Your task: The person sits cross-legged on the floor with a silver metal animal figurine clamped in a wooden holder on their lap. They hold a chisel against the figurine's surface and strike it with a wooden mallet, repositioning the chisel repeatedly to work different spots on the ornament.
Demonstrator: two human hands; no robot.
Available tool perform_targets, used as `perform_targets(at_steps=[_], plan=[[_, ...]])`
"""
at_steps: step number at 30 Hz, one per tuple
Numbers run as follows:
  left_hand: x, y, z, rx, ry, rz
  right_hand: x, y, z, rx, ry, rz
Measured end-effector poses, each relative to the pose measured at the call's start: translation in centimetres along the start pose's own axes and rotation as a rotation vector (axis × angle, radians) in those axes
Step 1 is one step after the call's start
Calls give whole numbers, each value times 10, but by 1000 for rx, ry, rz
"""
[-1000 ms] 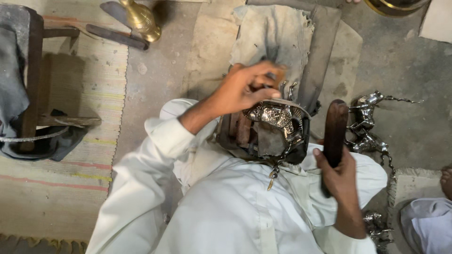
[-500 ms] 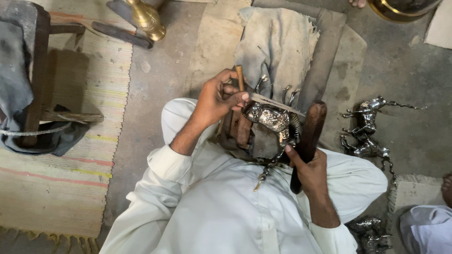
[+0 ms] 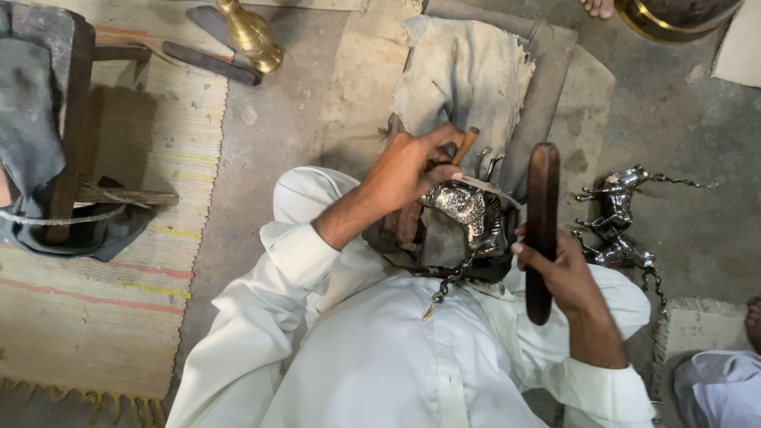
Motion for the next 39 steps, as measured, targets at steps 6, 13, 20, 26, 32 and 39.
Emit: perform_targets(at_steps=[6,13,20,26,32,39], plan=[[5,-6,-1,70,84,26,-9,16,-46,-298,-175,47],[9,-5,-2,60,136,19,-2,28,-103,-716,-374,277],[9,-6,-1,91,116,34,-18,32,-148,-847,-917,290],[7,-4,-2,95,118,34,-18,32,-161,-808,-917,250],[5,-2,0,89,133,23,-19,30,-163,-748,-905,240],[-6,-9,-3,47,-98,182,-19,32,-161,-829,-1170,196]])
Point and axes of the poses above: each hand's wrist, its own y-axis towards the middle knuckle, its own x-axis out of the palm, z = x × y, the point moved 2 cm from there along y, towards the middle knuckle, and after that the axes turned 13 degrees about z, right-handed, at the moved point
